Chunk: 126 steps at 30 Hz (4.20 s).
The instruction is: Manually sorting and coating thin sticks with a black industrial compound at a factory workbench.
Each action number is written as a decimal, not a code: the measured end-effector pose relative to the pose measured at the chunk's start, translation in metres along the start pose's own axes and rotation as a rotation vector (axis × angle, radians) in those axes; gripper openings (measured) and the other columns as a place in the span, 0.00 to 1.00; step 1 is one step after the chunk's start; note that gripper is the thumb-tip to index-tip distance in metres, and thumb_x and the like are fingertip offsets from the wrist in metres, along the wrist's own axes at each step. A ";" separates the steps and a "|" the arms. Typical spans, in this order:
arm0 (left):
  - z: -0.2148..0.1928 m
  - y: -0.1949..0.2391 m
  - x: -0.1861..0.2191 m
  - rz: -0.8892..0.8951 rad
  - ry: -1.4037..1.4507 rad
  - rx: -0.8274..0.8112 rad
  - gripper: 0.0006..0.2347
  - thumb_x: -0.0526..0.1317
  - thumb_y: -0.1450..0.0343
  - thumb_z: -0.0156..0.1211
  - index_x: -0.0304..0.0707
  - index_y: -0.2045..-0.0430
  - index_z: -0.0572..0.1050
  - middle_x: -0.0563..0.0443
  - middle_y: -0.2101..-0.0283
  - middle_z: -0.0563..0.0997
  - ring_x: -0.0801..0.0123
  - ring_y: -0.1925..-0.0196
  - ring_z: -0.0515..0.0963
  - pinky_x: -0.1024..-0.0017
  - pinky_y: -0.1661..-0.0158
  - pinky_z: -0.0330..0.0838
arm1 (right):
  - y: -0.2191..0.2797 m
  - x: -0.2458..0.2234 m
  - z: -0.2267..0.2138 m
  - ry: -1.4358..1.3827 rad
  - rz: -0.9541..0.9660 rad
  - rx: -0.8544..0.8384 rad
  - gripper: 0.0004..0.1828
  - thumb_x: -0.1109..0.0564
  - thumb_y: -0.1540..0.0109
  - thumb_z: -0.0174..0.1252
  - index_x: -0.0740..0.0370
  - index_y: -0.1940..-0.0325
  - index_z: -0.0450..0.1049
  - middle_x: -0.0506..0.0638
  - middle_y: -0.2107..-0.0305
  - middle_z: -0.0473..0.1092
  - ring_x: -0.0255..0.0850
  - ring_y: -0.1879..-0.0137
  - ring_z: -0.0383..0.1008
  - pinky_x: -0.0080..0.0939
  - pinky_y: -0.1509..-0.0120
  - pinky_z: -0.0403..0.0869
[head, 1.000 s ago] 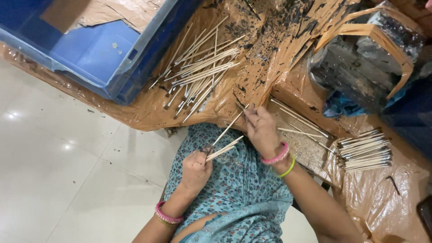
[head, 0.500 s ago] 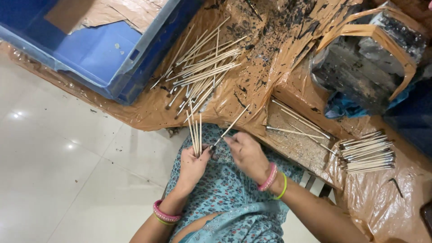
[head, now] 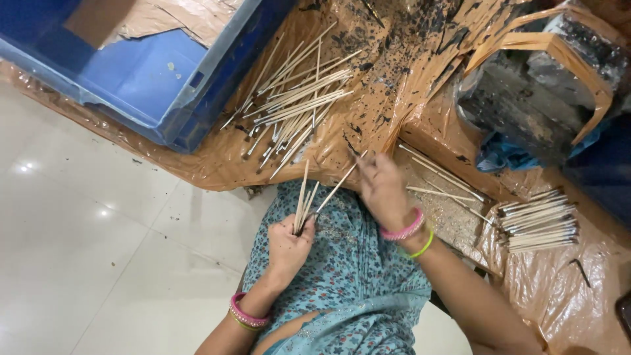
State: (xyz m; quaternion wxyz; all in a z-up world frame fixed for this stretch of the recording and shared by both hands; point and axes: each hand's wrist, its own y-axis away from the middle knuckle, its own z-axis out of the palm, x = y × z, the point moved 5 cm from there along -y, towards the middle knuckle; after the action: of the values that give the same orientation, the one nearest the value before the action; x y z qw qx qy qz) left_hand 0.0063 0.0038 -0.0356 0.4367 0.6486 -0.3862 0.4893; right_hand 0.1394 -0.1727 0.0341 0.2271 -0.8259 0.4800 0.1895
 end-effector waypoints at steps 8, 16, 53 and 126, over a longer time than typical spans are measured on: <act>0.006 0.003 -0.006 0.347 -0.319 0.110 0.08 0.35 0.31 0.66 0.32 0.80 0.76 0.38 0.79 0.78 0.49 0.77 0.80 0.61 0.75 0.71 | -0.002 -0.013 -0.004 -0.026 -0.052 -0.068 0.19 0.67 0.41 0.59 0.65 0.46 0.79 0.56 0.69 0.68 0.49 0.64 0.71 0.46 0.62 0.73; 0.003 0.003 0.000 0.302 -0.216 0.069 0.04 0.33 0.31 0.63 0.31 0.76 0.78 0.41 0.79 0.79 0.56 0.79 0.79 0.67 0.76 0.71 | 0.034 -0.028 0.022 0.012 -0.227 -0.160 0.14 0.64 0.40 0.59 0.63 0.51 0.79 0.54 0.71 0.67 0.47 0.64 0.70 0.47 0.62 0.73; 0.011 -0.008 -0.062 -0.402 0.476 -0.105 0.04 0.33 0.28 0.60 0.29 0.67 0.80 0.52 0.76 0.83 0.83 0.81 0.65 0.81 0.80 0.55 | 0.015 -0.019 0.011 -0.024 -0.128 -0.100 0.16 0.64 0.42 0.62 0.64 0.49 0.78 0.55 0.69 0.69 0.52 0.62 0.72 0.50 0.57 0.72; 0.005 -0.002 -0.006 0.290 -0.146 0.047 0.05 0.35 0.28 0.61 0.32 0.72 0.79 0.39 0.76 0.79 0.53 0.76 0.80 0.65 0.74 0.73 | 0.034 -0.043 0.029 0.004 -0.224 -0.150 0.20 0.67 0.45 0.59 0.64 0.48 0.79 0.57 0.63 0.72 0.53 0.58 0.75 0.48 0.55 0.75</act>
State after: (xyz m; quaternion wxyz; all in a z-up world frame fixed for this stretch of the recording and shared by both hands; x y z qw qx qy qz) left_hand 0.0083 0.0003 -0.0428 0.3170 0.6299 -0.4948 0.5079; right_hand 0.0866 -0.1414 0.0263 0.1833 -0.8895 0.3696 0.1966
